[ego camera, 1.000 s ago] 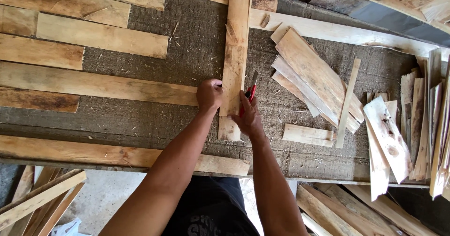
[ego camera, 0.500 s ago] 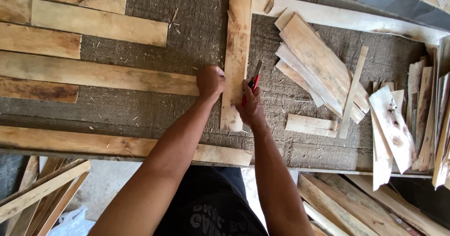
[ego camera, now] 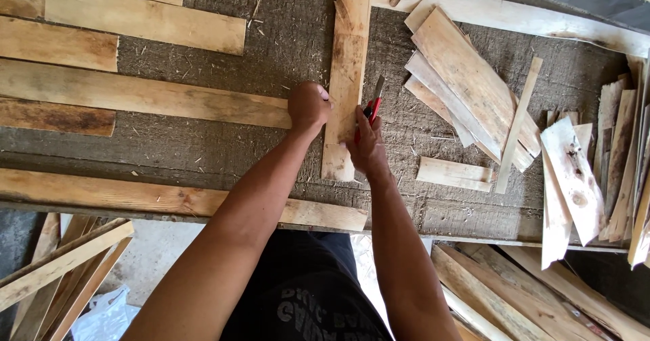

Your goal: Assembling and trimming thin wooden planks to create a larger panel on a workbench.

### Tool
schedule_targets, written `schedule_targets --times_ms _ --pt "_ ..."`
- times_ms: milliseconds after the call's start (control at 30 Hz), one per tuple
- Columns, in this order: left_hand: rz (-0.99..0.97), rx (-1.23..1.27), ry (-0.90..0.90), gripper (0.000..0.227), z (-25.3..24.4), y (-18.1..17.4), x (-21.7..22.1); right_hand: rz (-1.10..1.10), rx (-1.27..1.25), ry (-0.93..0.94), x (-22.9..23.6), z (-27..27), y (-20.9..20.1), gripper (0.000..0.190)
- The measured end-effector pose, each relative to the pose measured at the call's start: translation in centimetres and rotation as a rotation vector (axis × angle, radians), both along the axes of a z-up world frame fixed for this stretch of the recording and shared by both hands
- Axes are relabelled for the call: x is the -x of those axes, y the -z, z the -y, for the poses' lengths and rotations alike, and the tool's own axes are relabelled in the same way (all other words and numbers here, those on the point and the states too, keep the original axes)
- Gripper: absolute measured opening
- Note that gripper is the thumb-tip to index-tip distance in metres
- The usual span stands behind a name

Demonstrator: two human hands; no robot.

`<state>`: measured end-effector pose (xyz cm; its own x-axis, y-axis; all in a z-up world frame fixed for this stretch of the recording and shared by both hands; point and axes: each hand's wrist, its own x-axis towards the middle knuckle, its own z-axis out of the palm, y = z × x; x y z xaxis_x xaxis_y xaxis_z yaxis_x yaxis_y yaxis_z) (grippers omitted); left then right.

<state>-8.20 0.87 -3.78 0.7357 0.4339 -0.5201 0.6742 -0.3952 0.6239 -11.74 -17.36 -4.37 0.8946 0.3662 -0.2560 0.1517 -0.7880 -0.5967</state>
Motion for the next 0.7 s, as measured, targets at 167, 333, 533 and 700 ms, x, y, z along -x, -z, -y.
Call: schedule_targets --times_ms 167,333,533,700 --pt "0.039 -0.039 0.023 0.009 0.3 0.3 0.1 0.014 0.025 -0.012 0.0 0.1 0.3 0.081" --pt "0.119 -0.174 0.064 0.01 0.7 1.5 0.0 0.036 0.024 -0.015 0.0 0.0 0.5 0.082" --pt "0.07 -0.181 0.151 0.009 0.5 -1.2 -1.3 0.009 0.054 0.01 0.2 -0.5 0.0 0.081" --pt "0.293 -0.181 -0.058 0.044 1.3 1.9 -3.6 -0.081 0.069 0.048 -0.1 -1.3 -1.1 0.076"
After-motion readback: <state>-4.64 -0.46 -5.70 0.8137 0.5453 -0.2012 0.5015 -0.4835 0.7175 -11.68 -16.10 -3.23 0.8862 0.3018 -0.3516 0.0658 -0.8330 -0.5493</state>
